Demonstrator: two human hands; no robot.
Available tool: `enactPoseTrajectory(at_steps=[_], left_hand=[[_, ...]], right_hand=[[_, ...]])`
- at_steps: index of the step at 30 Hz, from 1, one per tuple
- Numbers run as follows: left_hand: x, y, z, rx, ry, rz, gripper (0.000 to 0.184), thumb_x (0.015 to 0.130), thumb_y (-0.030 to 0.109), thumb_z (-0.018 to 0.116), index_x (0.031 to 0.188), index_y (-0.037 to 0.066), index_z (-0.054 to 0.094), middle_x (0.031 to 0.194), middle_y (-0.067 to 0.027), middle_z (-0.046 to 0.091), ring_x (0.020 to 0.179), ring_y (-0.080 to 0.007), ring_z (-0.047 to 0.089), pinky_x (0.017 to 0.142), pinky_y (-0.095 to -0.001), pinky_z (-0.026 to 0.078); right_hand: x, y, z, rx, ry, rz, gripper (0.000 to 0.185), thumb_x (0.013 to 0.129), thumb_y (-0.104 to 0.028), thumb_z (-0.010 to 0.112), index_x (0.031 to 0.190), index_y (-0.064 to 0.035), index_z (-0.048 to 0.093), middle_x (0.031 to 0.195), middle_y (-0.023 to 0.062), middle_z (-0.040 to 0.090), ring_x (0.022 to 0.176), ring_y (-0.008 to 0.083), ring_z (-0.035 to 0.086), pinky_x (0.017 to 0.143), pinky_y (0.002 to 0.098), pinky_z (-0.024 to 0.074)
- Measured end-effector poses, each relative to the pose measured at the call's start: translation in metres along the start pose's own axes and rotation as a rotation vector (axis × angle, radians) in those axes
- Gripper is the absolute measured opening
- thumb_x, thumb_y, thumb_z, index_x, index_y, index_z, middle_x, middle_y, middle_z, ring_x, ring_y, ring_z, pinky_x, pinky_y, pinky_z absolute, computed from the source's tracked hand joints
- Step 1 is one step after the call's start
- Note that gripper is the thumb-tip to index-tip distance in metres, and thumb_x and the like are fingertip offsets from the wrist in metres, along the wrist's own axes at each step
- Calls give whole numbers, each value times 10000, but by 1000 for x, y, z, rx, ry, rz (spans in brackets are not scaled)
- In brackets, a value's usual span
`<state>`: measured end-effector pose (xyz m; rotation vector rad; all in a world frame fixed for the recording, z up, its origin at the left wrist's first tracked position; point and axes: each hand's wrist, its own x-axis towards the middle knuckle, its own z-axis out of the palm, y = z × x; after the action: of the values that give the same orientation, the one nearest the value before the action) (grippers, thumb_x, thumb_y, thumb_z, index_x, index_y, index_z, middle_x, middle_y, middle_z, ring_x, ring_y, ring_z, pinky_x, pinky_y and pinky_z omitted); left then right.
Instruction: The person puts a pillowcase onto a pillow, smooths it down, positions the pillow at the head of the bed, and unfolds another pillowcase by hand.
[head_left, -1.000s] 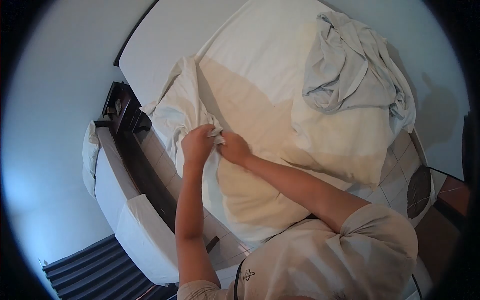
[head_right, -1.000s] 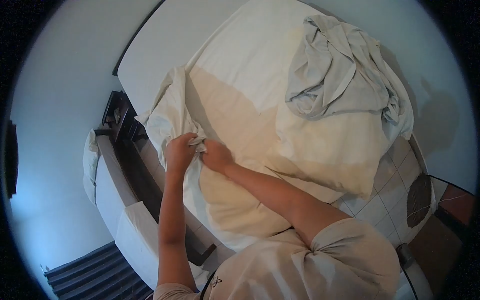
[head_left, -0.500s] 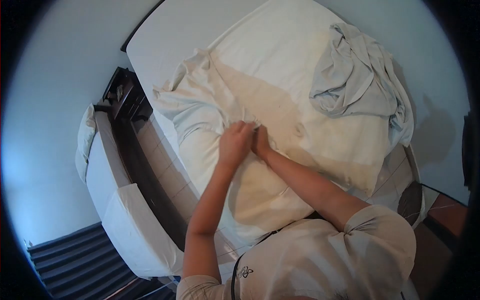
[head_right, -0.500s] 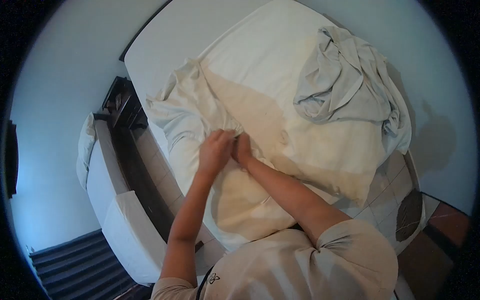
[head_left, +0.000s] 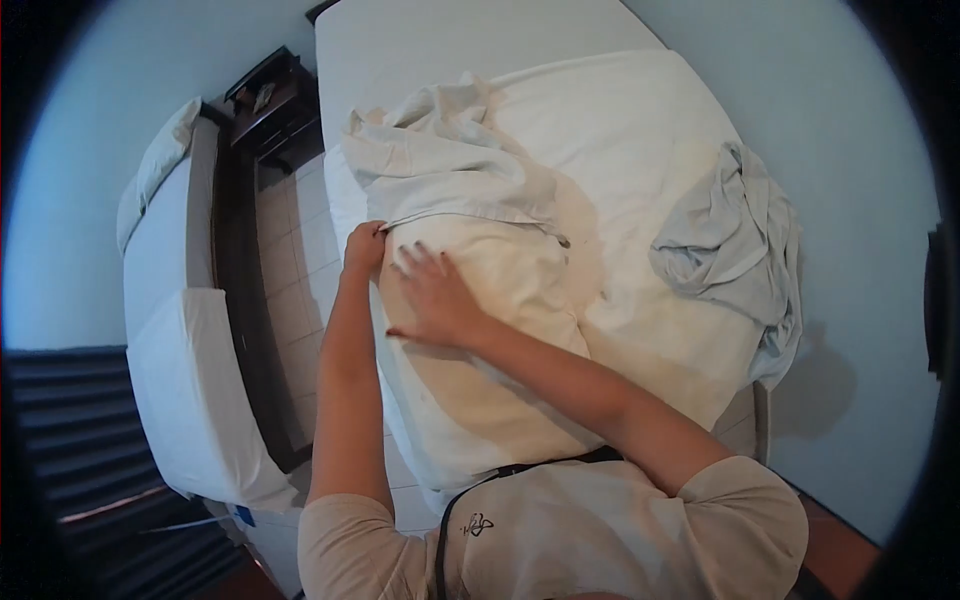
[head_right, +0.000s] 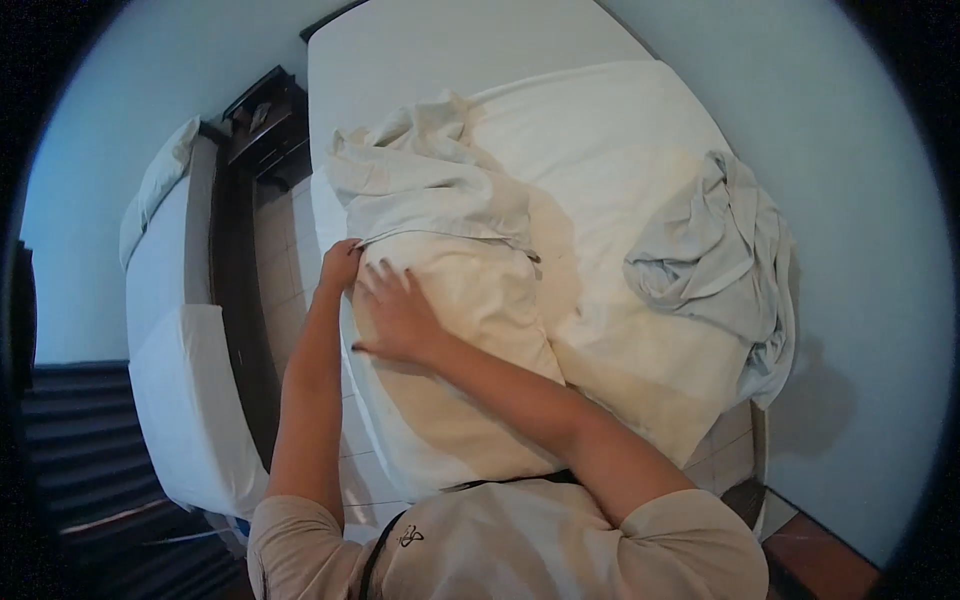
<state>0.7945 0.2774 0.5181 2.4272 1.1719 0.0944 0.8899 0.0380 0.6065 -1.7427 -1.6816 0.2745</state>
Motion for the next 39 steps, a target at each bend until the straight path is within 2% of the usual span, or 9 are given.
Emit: enactPoseTrajectory(at_steps=[3,6,9,13,19,24,34,37,39], left_hand=[[-6,4,5,-104,234,-85,231,897,153,516,1054,17,616,878,-226,650,869,-396,627,771,-436,496],[-23,-5,-2,-306,400,-56,159,907,107,499,966,-4,596,879,-221,647,848,-396,620,731,-451,478],[-53,-8,-18,-417,359,-63,112,892,77,517,916,-14,576,831,-203,637,808,-394,611,712,-438,474],[-72,-22,-25,-340,387,89,84,862,41,536,934,12,568,844,-178,621,813,-377,598,704,-430,479],[-86,4,-32,-201,717,114,190,799,-32,542,977,36,543,925,-154,596,874,-370,576,735,-428,480],[-98,39,-21,-572,996,75,158,824,-40,547,975,-1,574,890,-158,602,827,-295,616,714,-354,496],[-204,101,-42,-799,610,237,145,786,-88,542,896,-2,584,809,-112,592,737,-236,610,681,-323,488],[-204,81,-28,-905,541,-17,70,867,-16,543,925,11,571,766,-64,575,692,-138,569,656,-283,464],[-185,57,-17,-883,563,-152,76,888,5,539,957,20,565,745,-47,569,671,-107,547,635,-263,448]], right_hand=[[-7,-5,40,-184,-227,64,846,689,-508,714,1343,-30,472,1458,190,356,1385,343,250,1125,545,172],[-11,13,62,-433,-150,-34,562,794,-402,640,1217,-42,552,1286,152,523,1297,293,398,1064,537,283],[-2,21,63,-268,-401,-28,245,828,-238,586,999,-65,604,975,63,615,1111,229,526,968,503,370],[-5,21,41,8,-8,-58,50,833,-109,581,842,-69,553,786,108,555,715,316,601,592,431,474],[-22,13,-28,239,294,-43,59,819,20,580,846,-14,540,738,136,525,635,287,558,568,385,442],[-31,6,-57,216,475,70,52,834,30,578,804,-1,549,689,87,470,579,190,466,537,290,383],[-44,7,-44,170,449,17,11,848,-5,593,852,1,585,741,106,542,629,202,530,584,301,433],[-48,16,-47,373,133,155,60,847,-34,618,898,-3,612,769,106,588,636,189,561,609,278,460],[-41,33,-52,382,186,206,98,847,-60,637,926,-5,619,792,106,607,646,183,579,621,270,472]])
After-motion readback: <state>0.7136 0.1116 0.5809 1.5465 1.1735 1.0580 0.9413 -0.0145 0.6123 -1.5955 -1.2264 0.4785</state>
